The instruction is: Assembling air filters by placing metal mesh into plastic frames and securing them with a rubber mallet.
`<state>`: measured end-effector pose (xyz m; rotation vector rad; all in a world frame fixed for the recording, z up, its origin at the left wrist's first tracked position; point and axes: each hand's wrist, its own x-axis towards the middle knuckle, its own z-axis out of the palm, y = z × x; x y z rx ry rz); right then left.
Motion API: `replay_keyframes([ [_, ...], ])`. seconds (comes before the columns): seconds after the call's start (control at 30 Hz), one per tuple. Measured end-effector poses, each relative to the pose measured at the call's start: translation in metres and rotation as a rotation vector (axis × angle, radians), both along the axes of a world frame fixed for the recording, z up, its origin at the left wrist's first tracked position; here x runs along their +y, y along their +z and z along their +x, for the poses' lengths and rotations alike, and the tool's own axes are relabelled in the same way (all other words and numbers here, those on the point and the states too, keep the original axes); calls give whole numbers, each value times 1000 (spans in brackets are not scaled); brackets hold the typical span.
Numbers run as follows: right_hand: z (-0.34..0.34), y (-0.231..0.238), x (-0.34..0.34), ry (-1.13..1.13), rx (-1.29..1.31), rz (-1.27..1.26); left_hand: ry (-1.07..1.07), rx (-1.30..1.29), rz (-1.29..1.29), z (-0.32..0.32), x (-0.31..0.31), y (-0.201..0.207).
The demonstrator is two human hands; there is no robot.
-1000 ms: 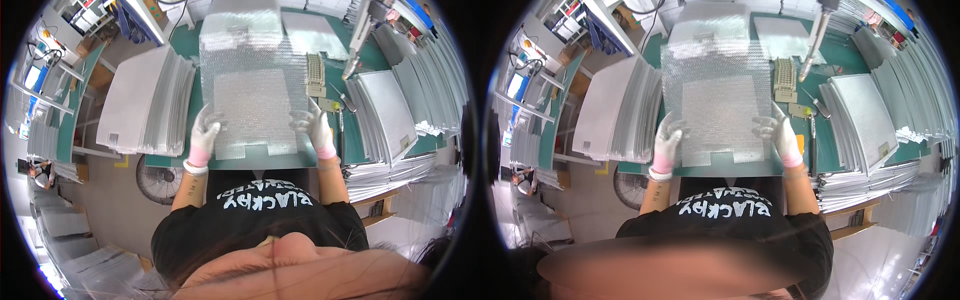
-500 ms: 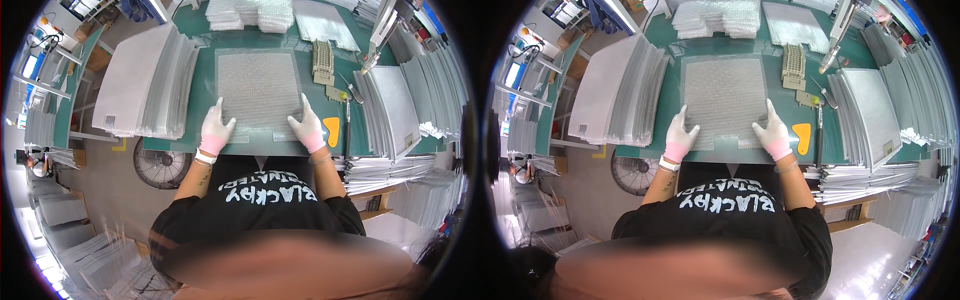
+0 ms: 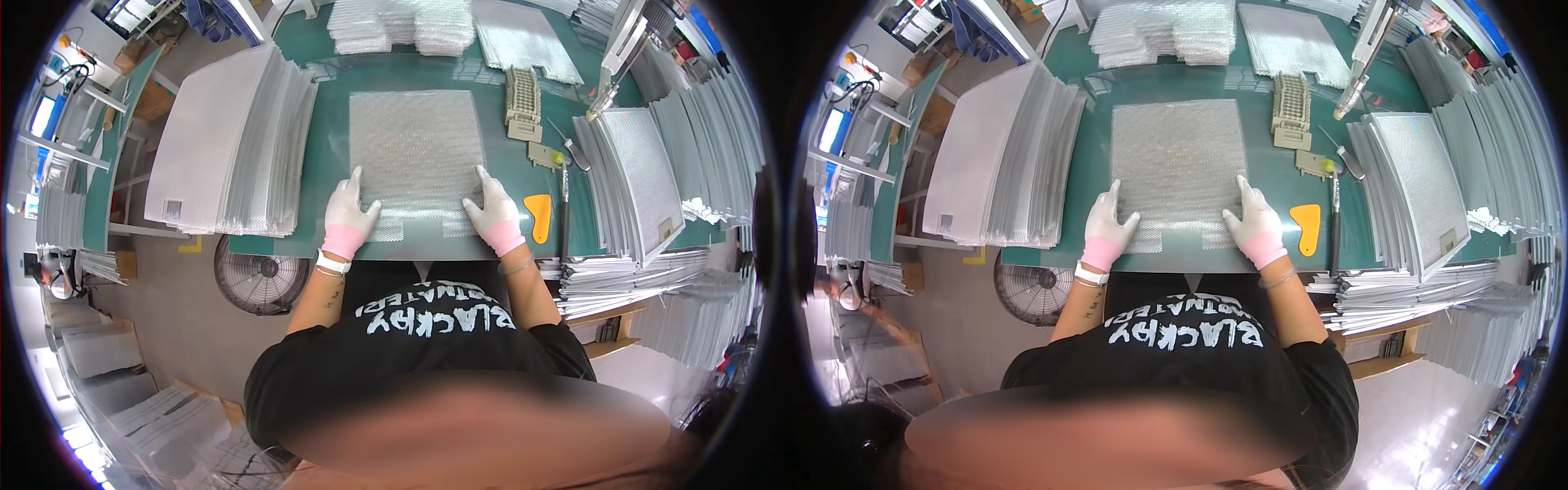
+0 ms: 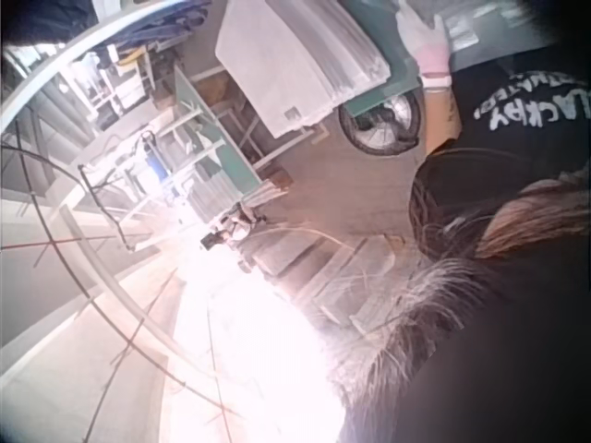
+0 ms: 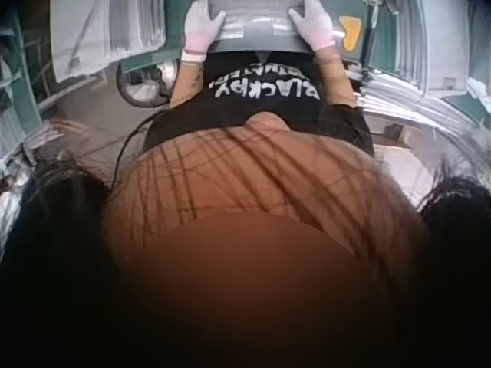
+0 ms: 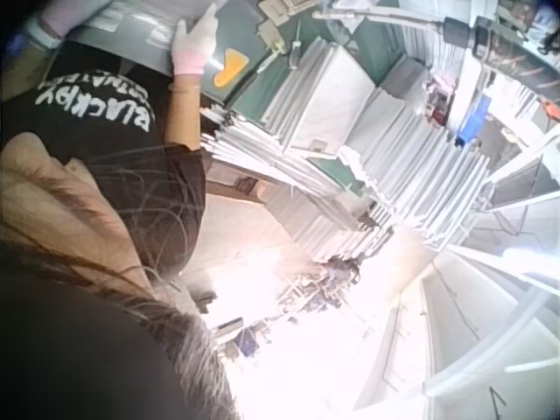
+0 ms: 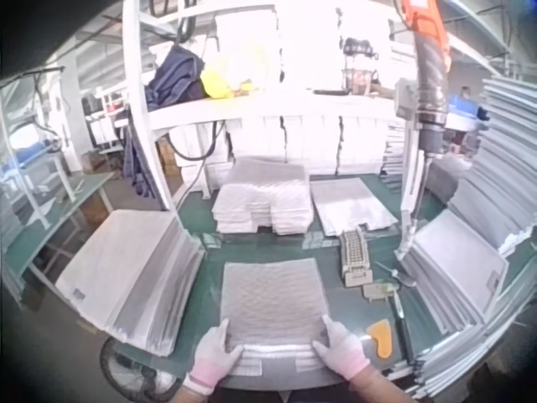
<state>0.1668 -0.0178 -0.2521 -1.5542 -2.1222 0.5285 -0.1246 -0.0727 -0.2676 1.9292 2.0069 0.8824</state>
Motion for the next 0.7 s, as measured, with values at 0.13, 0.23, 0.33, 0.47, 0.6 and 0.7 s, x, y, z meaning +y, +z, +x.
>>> replay_keyframes([
  [0.13, 2, 5, 4, 3, -41, -56, 10, -22, -57, 3, 2, 6],
  [0.23, -2, 11, 12, 4, -109, -116, 18, -21, -92, -1, 4, 5],
  [0.33, 0, 46, 27, -38, -353, -206, 145, 148, -307, 12, 8, 46],
  [0.47, 27, 65, 126, 150, -106, -47, -48, 509, -137, 1, 7, 22],
  [0.6, 37, 65, 278, -373, -330, 34, -200, 428, -184, 7, 20, 17],
  [0.7, 45, 42, 336, -453, -471, -134, -196, 429, -195, 12, 23, 20],
])
